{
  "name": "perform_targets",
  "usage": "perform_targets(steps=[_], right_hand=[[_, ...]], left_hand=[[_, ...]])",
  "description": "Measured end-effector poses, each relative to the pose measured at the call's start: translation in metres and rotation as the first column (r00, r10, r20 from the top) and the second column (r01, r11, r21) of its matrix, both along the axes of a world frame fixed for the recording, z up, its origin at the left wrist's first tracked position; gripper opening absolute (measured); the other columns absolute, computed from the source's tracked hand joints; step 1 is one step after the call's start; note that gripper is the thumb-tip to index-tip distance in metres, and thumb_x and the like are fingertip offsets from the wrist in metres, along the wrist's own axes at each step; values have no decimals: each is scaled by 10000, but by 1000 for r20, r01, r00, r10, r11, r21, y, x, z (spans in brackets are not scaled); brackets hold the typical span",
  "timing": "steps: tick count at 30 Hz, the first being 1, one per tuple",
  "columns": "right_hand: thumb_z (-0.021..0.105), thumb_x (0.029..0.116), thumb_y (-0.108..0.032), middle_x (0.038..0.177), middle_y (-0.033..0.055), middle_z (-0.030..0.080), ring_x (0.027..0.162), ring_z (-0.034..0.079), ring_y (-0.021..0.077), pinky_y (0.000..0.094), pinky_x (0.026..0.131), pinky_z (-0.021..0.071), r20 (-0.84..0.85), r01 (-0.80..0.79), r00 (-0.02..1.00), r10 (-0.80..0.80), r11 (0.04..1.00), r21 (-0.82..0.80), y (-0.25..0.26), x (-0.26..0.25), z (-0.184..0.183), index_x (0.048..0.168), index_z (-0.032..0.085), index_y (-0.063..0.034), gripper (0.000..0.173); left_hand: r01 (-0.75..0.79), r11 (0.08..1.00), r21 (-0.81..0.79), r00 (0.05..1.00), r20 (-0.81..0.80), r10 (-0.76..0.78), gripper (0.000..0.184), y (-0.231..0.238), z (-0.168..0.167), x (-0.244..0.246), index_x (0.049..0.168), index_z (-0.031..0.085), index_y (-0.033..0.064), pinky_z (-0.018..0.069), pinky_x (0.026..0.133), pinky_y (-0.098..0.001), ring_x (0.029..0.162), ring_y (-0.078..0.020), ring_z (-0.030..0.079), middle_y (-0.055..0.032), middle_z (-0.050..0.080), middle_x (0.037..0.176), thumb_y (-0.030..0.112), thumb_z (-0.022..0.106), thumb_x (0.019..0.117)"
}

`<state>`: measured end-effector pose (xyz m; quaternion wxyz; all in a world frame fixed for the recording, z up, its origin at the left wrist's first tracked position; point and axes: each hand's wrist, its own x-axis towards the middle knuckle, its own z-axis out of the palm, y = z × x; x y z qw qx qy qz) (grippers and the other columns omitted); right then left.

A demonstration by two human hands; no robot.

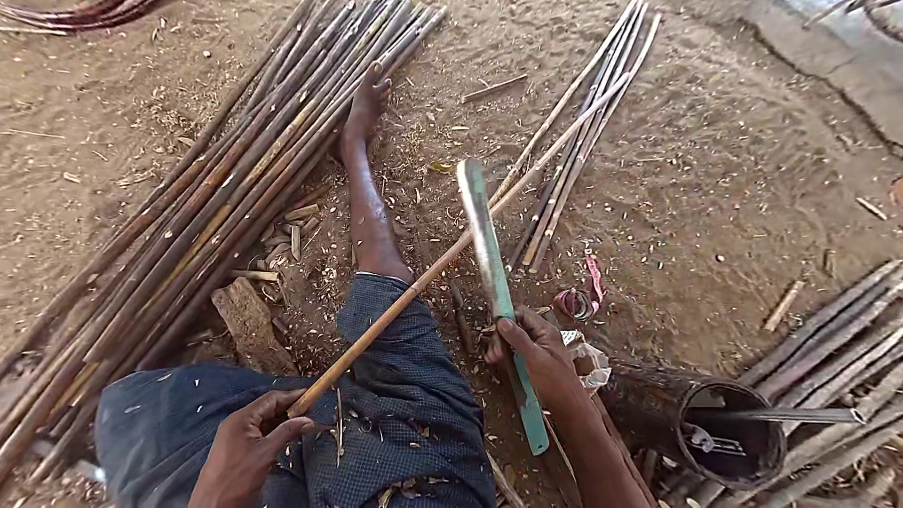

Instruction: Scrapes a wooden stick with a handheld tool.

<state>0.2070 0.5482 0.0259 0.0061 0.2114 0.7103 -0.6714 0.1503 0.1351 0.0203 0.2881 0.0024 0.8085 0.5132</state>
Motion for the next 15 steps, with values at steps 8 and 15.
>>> perform_targets(steps=[8, 15], right_hand=[[491, 1044, -568, 652, 116, 585, 496, 559, 258, 452, 462, 493, 413, -179, 911, -11, 891, 418, -11, -27, -41, 1015, 644, -81, 512], [443, 1012, -679, 642, 117, 583, 489, 560, 268, 454, 452, 490, 438, -179, 899, -22, 893, 413, -15, -3, -49, 1008, 638, -108, 603]], left_hand=[[-103, 990, 98, 993, 71, 96, 321, 1, -3, 5, 1162, 750, 45, 626, 687, -304, 744, -202, 731, -84, 770, 959, 178, 757, 871], [-131, 981, 141, 983, 149, 110, 284, 1, -6, 2, 1167, 728, 7, 624, 664, -297, 719, -201, 731, -113, 768, 948, 122, 703, 909]])
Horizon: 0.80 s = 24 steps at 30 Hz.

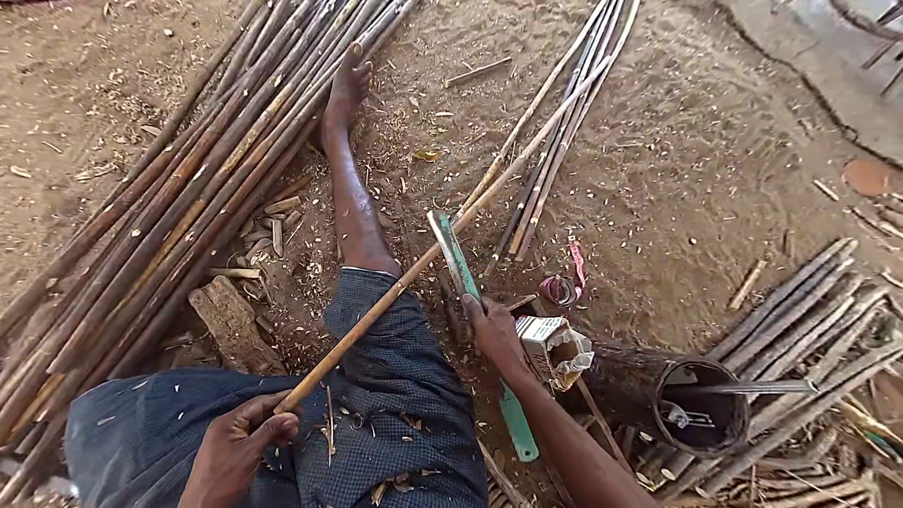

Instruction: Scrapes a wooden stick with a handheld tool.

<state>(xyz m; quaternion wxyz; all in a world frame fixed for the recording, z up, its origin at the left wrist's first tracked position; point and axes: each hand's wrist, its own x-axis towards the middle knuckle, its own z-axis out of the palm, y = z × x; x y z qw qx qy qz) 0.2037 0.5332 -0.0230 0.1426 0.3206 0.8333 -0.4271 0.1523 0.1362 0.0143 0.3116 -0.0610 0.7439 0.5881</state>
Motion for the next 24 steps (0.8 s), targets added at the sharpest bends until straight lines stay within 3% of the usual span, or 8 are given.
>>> perform_targets(steps=[3, 7, 11, 15, 18, 20, 22, 24], right_hand=[[506, 1022, -581, 689, 68, 589, 633, 617, 247, 496, 594, 521, 61, -318, 948, 314, 946, 66, -21, -5, 8, 915, 643, -128, 485], [471, 1039, -602, 672, 124, 608, 535, 596, 282, 483, 494, 510, 34, -6, 999, 5, 999, 45, -4, -17, 14, 995, 645, -69, 563], [494, 1026, -588, 743, 96, 635, 714, 663, 289, 546, 652, 547, 128, -401, 912, 390, 912, 83, -23, -14, 25, 948, 670, -123, 503], [495, 1033, -592, 736, 138, 641, 614, 639, 288, 505, 585, 548, 89, -16, 996, 9, 997, 77, 7, -33, 12, 997, 666, -61, 559], [530, 1014, -592, 718, 82, 619, 648, 631, 259, 508, 617, 536, 104, -285, 954, 280, 958, 32, -19, -19, 25, 944, 674, -121, 498], [546, 1019, -562, 773, 115, 653, 701, 651, 295, 546, 663, 543, 119, -201, 973, 197, 979, 24, -7, -27, 23, 986, 696, -91, 495], [509, 1038, -568, 728, 119, 652, 587, 636, 265, 467, 559, 551, 99, -32, 995, 28, 998, 46, 9, -32, 14, 1014, 669, -56, 537], [521, 1037, -543, 728, 116, 626, 640, 630, 280, 516, 604, 539, 99, -212, 973, 206, 976, 52, -5, -28, 25, 964, 668, -61, 509]], left_hand=[[-23, 1000, 12, 999, 24, 23, 270, -1, 2, -2, 1170, 713, -9, 626, 658, -300, 724, -209, 737, -132, 767, 963, 102, 663, 929], [2, 1000, 15, 999, -43, -2, 287, -1, -2, -1, 1162, 725, 2, 622, 669, -284, 730, -189, 734, -109, 770, 942, 116, 709, 899], [54, 993, -109, 980, -185, -74, 345, -1, -3, 6, 1155, 761, 89, 626, 691, -294, 764, -161, 732, -33, 774, 952, 241, 789, 847], [109, 970, -217, 919, -350, -181, 418, 0, -5, 9, 1169, 757, 103, 607, 699, -224, 773, -47, 713, 27, 770, 963, 374, 808, 855], [82, 961, -264, 899, -397, -186, 425, -3, -4, 16, 1160, 762, 104, 597, 692, -200, 760, -17, 699, 42, 766, 946, 407, 792, 863], [111, 954, -278, 870, -436, -229, 450, -6, -6, 13, 1170, 753, 81, 610, 727, -209, 792, -20, 709, 22, 768, 970, 425, 781, 882], [136, 921, -366, 787, -525, -325, 447, -2, -9, 16, 1175, 752, 66, 607, 770, -229, 834, -37, 716, -16, 768, 992, 436, 730, 926], [120, 870, -478, 674, -605, -425, 411, 1, -8, 19, 1176, 755, 53, 610, 805, -309, 876, -124, 741, -78, 771, 1007, 400, 679, 970]])
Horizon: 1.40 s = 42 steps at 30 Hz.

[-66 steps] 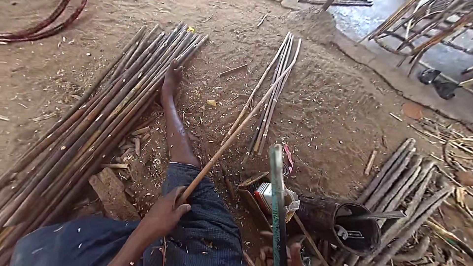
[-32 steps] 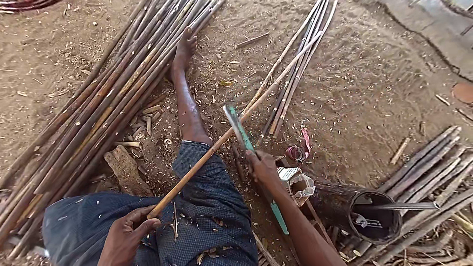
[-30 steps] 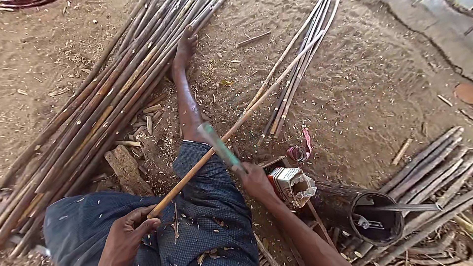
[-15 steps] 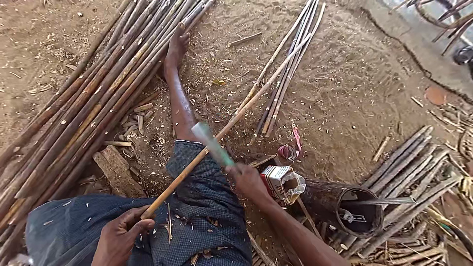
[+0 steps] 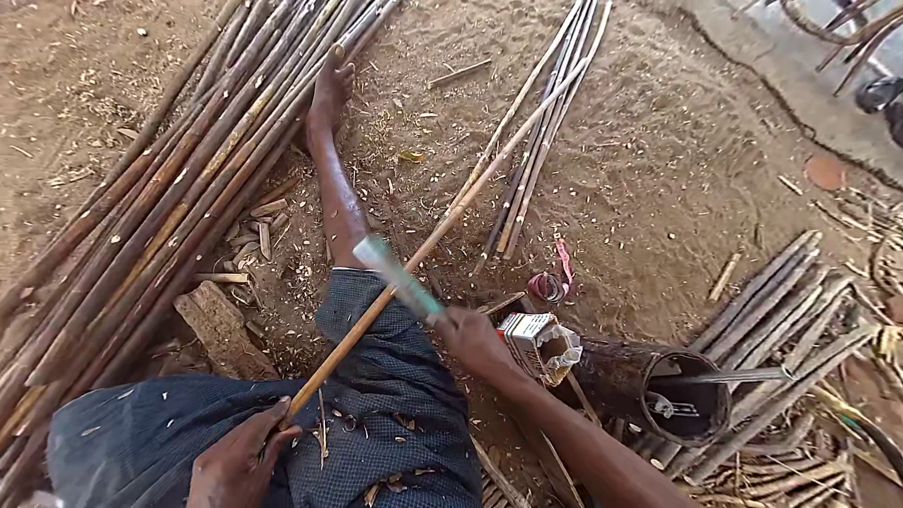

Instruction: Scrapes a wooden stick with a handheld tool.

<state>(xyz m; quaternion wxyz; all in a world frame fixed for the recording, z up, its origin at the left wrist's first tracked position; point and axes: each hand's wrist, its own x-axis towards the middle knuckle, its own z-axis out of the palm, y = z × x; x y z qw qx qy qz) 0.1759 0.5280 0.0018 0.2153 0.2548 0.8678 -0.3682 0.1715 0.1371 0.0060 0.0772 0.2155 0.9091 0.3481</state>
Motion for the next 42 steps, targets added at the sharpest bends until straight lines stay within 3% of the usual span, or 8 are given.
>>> perform_targets(steps=[15, 21, 24, 28, 32, 36, 40, 42], right_hand=[[505, 1045, -540, 695, 104, 610, 606, 619, 265, 503, 580, 536, 1, -87, 996, 87, 996, -26, 1, 9, 2, 956, 659, -63, 509], [490, 1029, -606, 705, 128, 629, 569, 620, 271, 476, 540, 542, -70, 162, 984, -163, 987, -12, 19, 14, -20, 1000, 658, -54, 578], [484, 1025, -598, 711, 84, 620, 679, 656, 272, 516, 627, 540, -2, -223, 975, 223, 974, 48, -14, 28, -4, 959, 657, -121, 511], [519, 1025, -588, 695, 118, 630, 555, 611, 263, 464, 532, 535, -21, 227, 973, -228, 973, -34, 18, 13, -19, 1009, 664, -53, 554], [483, 1019, -617, 723, 86, 620, 698, 654, 279, 536, 642, 542, 17, -180, 984, 179, 984, 7, -17, 27, -3, 946, 664, -118, 536], [470, 1023, -637, 681, 128, 605, 537, 593, 271, 464, 495, 515, -42, 208, 977, -210, 976, -59, 7, 21, -11, 1029, 643, -64, 599], [486, 1022, -607, 772, 109, 644, 745, 670, 298, 550, 675, 548, 37, -177, 984, 177, 984, 5, -15, 26, 1, 972, 674, -109, 535], [526, 1022, -581, 781, 147, 642, 708, 647, 317, 548, 654, 539, 14, 86, 996, -86, 996, -14, 8, 11, -6, 994, 684, -60, 545]], left_hand=[[53, 984, -171, 967, -238, -94, 312, -6, -7, 14, 1168, 754, 74, 608, 787, -348, 868, -222, 758, -103, 777, 1017, 314, 641, 1003], [21, 1000, 12, 999, -33, -20, 457, -3, -3, 8, 1186, 741, 21, 609, 782, -307, 846, -141, 740, -106, 768, 979, 421, 681, 972], [-48, 997, 66, 997, 68, 44, 466, -4, 2, 5, 1152, 753, 41, 602, 793, -229, 849, -42, 719, -41, 769, 970, 455, 705, 943], [-92, 986, 141, 963, 266, 52, 430, -4, -1, -1, 1177, 735, 70, 610, 751, -227, 817, -22, 709, 21, 763, 974, 429, 717, 942], [-172, 968, 183, 927, 363, 96, 392, -5, 2, -2, 1155, 738, 84, 621, 700, -251, 761, -53, 715, 38, 763, 927, 413, 715, 943], [-188, 956, 224, 903, 423, 78, 353, -4, -1, -4, 1155, 729, 60, 625, 713, -270, 767, -84, 723, 12, 765, 931, 349, 714, 953], [-212, 951, 226, 892, 443, 94, 337, -6, 2, -4, 1143, 727, 39, 624, 695, -269, 749, -96, 723, -9, 764, 913, 317, 705, 955], [-205, 953, 222, 888, 453, 86, 331, -4, 0, -9, 1146, 719, 24, 623, 694, -271, 748, -100, 724, -18, 762, 912, 296, 699, 959]])
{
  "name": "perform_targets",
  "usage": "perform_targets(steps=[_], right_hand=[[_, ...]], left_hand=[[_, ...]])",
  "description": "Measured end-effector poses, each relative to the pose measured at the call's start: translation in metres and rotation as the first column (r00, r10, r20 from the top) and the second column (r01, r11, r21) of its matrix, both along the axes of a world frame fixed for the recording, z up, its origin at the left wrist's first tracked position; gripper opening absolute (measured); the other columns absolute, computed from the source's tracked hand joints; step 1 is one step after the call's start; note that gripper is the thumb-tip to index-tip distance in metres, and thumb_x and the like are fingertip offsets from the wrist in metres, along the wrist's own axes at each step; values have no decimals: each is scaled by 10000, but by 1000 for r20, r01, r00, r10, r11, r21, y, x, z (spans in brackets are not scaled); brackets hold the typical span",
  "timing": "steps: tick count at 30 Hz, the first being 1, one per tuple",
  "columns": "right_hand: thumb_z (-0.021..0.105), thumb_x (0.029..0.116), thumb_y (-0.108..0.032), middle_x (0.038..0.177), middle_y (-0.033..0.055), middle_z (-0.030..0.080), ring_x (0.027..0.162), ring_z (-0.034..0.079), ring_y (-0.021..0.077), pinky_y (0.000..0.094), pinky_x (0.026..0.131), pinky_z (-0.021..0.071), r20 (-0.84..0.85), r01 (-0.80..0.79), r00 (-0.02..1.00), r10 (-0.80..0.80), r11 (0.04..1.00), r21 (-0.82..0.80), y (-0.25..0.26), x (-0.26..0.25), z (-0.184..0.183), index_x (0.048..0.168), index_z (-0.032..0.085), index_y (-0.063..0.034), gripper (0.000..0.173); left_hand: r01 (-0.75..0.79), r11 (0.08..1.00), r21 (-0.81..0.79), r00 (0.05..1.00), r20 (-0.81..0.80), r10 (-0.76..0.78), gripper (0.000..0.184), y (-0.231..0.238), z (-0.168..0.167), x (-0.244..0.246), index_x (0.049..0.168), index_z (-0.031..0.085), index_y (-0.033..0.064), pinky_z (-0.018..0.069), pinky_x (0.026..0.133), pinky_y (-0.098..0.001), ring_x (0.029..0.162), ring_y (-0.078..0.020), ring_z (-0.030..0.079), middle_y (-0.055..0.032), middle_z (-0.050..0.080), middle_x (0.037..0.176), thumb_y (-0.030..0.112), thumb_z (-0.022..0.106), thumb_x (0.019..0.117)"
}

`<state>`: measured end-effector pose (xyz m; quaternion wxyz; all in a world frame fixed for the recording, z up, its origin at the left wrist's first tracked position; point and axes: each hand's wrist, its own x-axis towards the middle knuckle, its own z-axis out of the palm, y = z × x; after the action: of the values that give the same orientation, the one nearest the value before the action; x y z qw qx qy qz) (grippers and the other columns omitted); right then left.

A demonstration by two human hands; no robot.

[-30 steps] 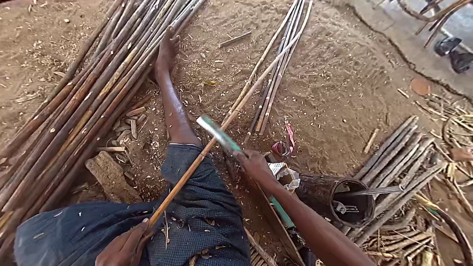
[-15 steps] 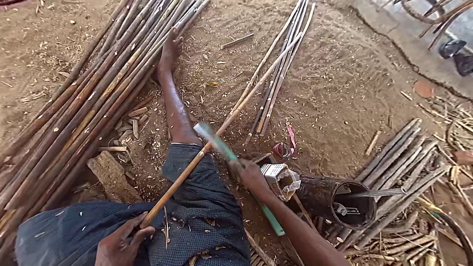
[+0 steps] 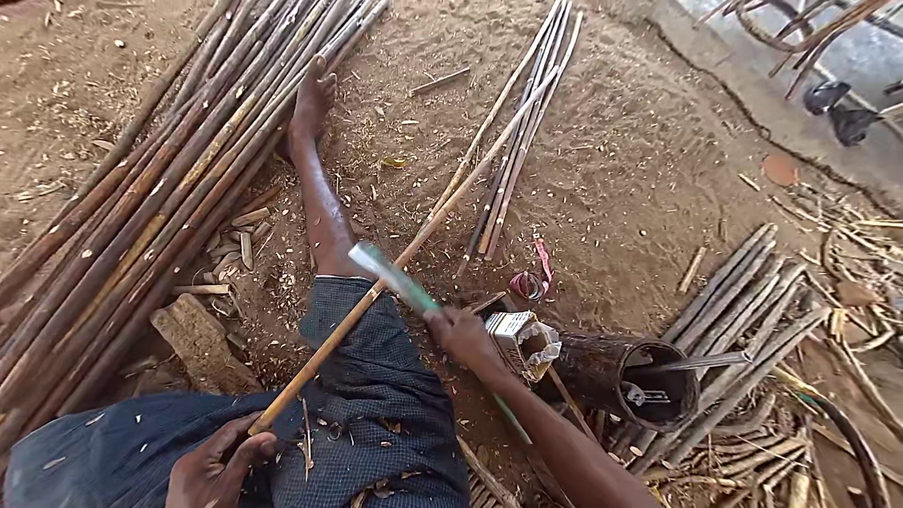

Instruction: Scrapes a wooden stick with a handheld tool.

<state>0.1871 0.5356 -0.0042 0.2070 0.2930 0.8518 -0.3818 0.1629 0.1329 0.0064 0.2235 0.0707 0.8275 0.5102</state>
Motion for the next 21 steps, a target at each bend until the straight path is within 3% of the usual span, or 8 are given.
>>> perform_targets(steps=[2, 5, 7, 9, 10, 14, 18, 21], right_hand=[[534, 1015, -595, 718, 121, 632, 593, 630, 268, 478, 556, 545, -46, 40, 998, -41, 999, -12, 4, -1, -2, 971, 671, -71, 543], [526, 997, -627, 733, 84, 620, 699, 650, 275, 530, 635, 536, 23, -323, 946, 323, 946, 2, -36, 9, 21, 940, 668, -131, 518], [534, 1025, -566, 751, 119, 631, 674, 634, 280, 516, 642, 540, -45, -102, 994, 100, 994, -50, -15, 2, 15, 1017, 690, -63, 526], [516, 1043, -542, 667, 101, 601, 508, 564, 221, 426, 492, 515, -155, 243, 954, -257, 964, -108, 16, -3, -12, 1040, 670, -32, 532], [494, 1041, -578, 639, 86, 585, 471, 544, 202, 397, 450, 498, -167, 284, 941, -295, 955, -87, 19, 1, -20, 1019, 647, -53, 547], [492, 1022, -597, 725, 91, 614, 691, 642, 284, 535, 648, 530, -5, -171, 985, 171, 985, 37, -16, 26, -8, 943, 665, -112, 521], [431, 1021, -670, 672, 128, 596, 533, 573, 271, 463, 506, 502, -77, 204, 976, -206, 978, -34, 4, 25, -16, 1023, 644, -78, 630], [480, 1021, -608, 742, 99, 624, 709, 651, 277, 530, 670, 539, -19, -158, 987, 158, 987, 8, -21, 23, -8, 960, 664, -98, 545]], left_hand=[[9, 1000, -23, 1000, -11, -10, 342, 3, -1, 1, 1133, 718, 29, 616, 680, -254, 731, -76, 714, 1, 755, 894, 328, 674, 974], [5, 999, -54, 1000, 4, -5, 331, 1, 2, 3, 1110, 711, 38, 612, 661, -237, 709, -57, 708, 28, 750, 859, 333, 605, 1007], [8, 1000, -12, 999, 48, -7, 305, 4, -1, -3, 1086, 699, 18, 607, 657, -243, 697, -62, 707, 19, 750, 837, 267, 526, 1048], [-23, 999, 30, 994, 104, 20, 321, 4, -8, 1, 1052, 708, 39, 592, 623, -237, 657, -67, 688, 26, 735, 794, 261, 476, 1059], [-39, 998, 52, 992, 119, 32, 331, 3, -11, 4, 1040, 715, 47, 581, 602, -230, 637, -67, 675, 32, 726, 776, 275, 476, 1060], [-65, 993, 95, 986, 160, 49, 318, 3, -10, 3, 1040, 707, 33, 573, 591, -219, 616, -61, 663, 33, 715, 749, 237, 464, 1069], [-51, 990, 128, 981, 192, 26, 313, 3, -12, 0, 1039, 700, 32, 565, 595, -214, 615, -50, 656, 48, 707, 737, 212, 447, 1077], [-128, 979, 160, 956, 283, 78, 355, 5, -8, -1, 1010, 694, 33, 565, 573, -219, 588, -60, 654, 38, 704, 713, 170, 376, 1089]])
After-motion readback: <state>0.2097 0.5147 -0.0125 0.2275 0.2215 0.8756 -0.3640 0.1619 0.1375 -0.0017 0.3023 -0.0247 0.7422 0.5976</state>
